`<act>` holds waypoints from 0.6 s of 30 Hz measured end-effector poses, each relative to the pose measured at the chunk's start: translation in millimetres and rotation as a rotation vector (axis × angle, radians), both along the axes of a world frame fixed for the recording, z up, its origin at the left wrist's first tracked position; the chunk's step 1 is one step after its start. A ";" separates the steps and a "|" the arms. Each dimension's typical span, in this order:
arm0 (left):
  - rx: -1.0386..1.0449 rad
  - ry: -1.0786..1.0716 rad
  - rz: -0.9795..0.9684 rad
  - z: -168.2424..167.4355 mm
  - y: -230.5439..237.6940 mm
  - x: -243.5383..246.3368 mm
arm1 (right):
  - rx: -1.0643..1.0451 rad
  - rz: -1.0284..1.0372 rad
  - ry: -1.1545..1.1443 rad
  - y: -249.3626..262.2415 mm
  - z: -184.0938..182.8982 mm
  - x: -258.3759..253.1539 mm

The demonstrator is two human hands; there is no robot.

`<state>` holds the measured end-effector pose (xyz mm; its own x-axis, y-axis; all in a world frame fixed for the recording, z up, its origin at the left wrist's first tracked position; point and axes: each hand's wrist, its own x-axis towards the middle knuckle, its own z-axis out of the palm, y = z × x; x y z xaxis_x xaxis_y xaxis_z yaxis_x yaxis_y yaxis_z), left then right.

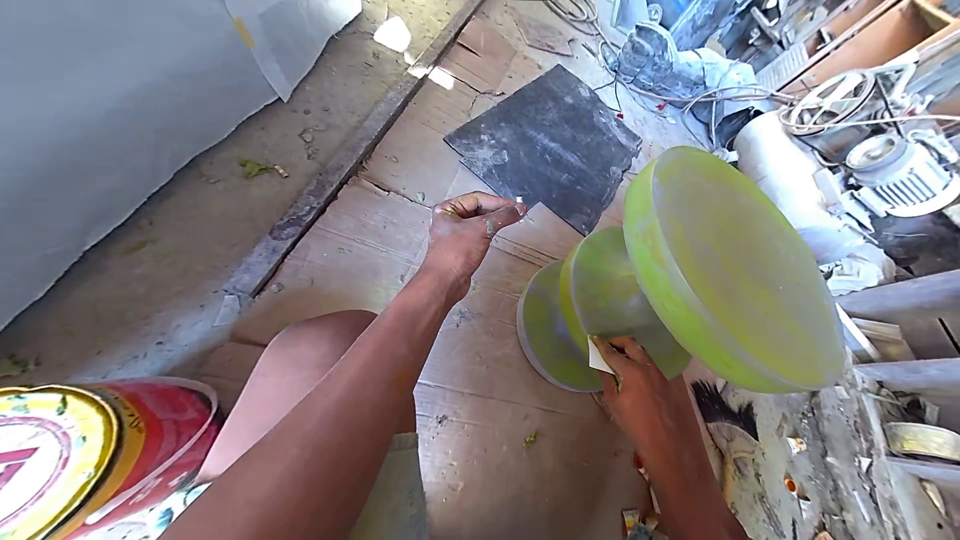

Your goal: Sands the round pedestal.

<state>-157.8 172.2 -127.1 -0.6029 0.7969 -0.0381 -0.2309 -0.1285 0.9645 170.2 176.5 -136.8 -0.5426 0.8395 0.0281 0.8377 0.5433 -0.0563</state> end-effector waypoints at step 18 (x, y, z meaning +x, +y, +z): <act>-0.015 -0.016 0.011 1.5 -1.9 -4.6 | -0.026 -0.091 -0.148 1.5 12.1 -7.5</act>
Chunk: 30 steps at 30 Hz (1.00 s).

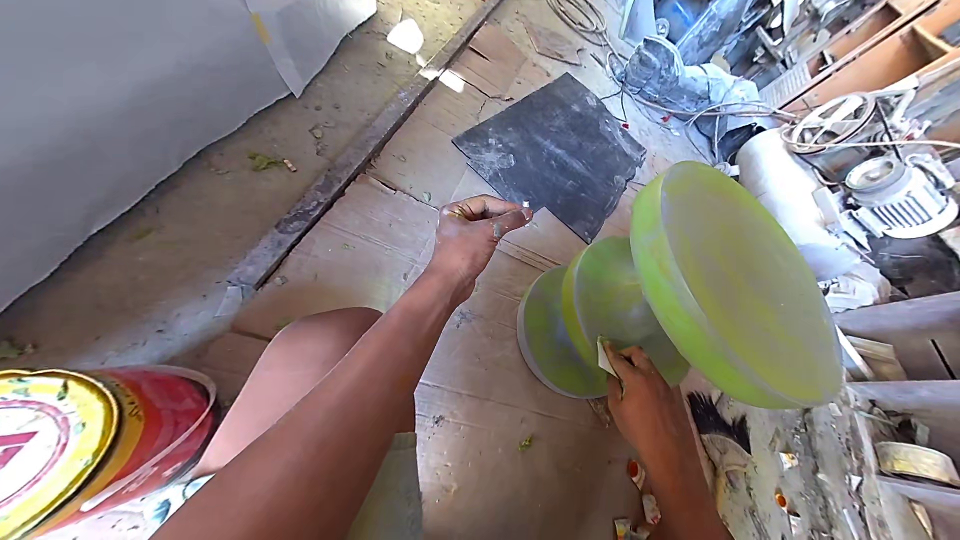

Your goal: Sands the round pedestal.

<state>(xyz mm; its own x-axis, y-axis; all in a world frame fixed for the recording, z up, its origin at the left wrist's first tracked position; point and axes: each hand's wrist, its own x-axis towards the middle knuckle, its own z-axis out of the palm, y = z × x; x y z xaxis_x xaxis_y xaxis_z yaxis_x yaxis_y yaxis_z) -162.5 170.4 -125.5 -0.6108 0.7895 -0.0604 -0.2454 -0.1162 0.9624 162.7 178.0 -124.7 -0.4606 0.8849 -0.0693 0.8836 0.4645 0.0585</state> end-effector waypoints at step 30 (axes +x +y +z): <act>0.039 -0.006 -0.007 -1.0 5.8 1.8 | -0.154 0.084 0.169 2.2 16.1 1.3</act>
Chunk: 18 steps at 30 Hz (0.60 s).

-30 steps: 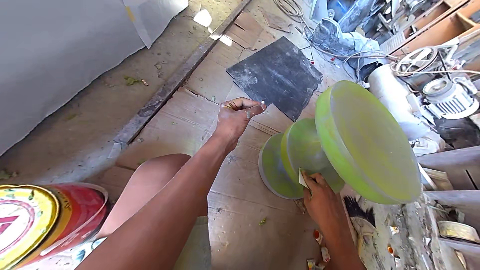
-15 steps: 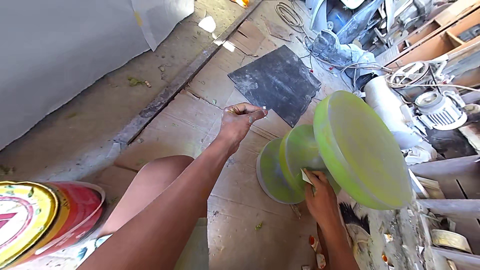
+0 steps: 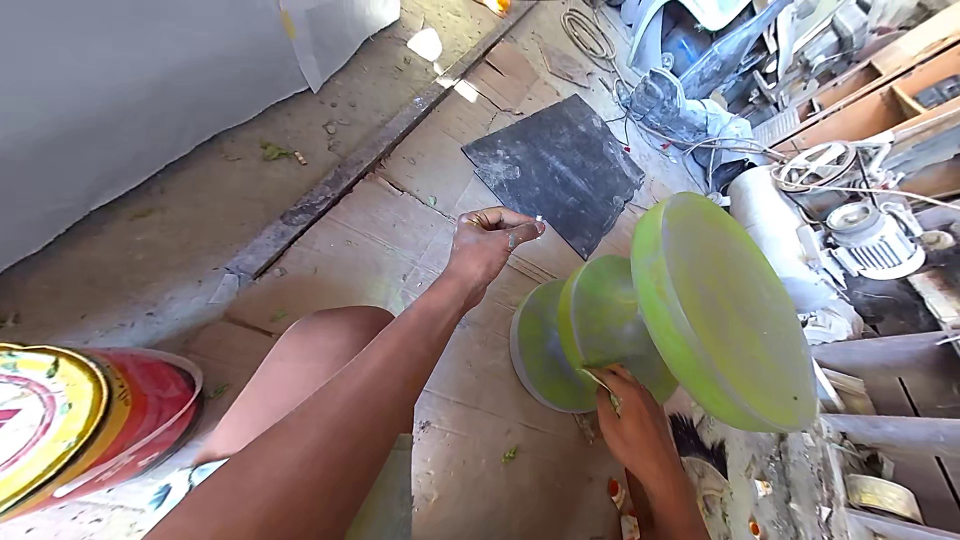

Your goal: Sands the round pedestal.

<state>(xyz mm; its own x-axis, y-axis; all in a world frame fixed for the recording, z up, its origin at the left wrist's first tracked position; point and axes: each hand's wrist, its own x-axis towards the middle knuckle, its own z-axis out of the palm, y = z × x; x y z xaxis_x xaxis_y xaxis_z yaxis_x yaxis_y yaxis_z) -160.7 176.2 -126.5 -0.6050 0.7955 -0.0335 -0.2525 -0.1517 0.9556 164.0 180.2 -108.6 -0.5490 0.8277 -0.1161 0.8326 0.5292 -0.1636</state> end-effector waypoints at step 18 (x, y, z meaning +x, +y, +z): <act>0.000 -0.011 0.012 -0.6 -2.0 -3.7 | 0.101 -0.008 -0.081 14.3 -6.5 12.2</act>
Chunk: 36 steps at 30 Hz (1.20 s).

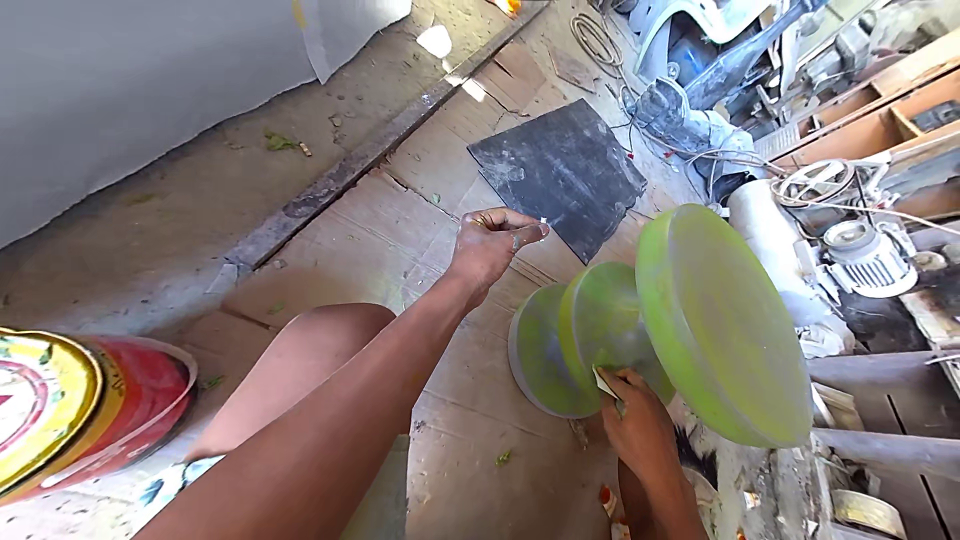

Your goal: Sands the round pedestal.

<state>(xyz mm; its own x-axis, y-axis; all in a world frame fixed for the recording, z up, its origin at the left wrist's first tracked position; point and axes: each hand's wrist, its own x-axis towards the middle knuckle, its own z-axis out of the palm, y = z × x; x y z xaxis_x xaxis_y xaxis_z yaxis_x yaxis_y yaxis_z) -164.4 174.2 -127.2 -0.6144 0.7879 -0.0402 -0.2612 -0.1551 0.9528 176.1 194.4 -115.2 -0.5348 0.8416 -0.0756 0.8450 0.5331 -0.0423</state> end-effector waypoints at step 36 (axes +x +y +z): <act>0.041 -0.041 0.023 3.7 -4.1 -5.6 | 0.082 -0.314 0.276 9.4 20.6 -4.4</act>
<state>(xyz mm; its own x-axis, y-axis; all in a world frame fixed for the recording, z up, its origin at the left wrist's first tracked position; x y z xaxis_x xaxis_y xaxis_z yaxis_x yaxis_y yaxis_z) -170.0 170.0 -123.5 -0.6312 0.7749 -0.0342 -0.2961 -0.2000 0.9340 171.7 203.8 -94.5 -0.2424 0.9641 0.1083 0.9298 0.2628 -0.2579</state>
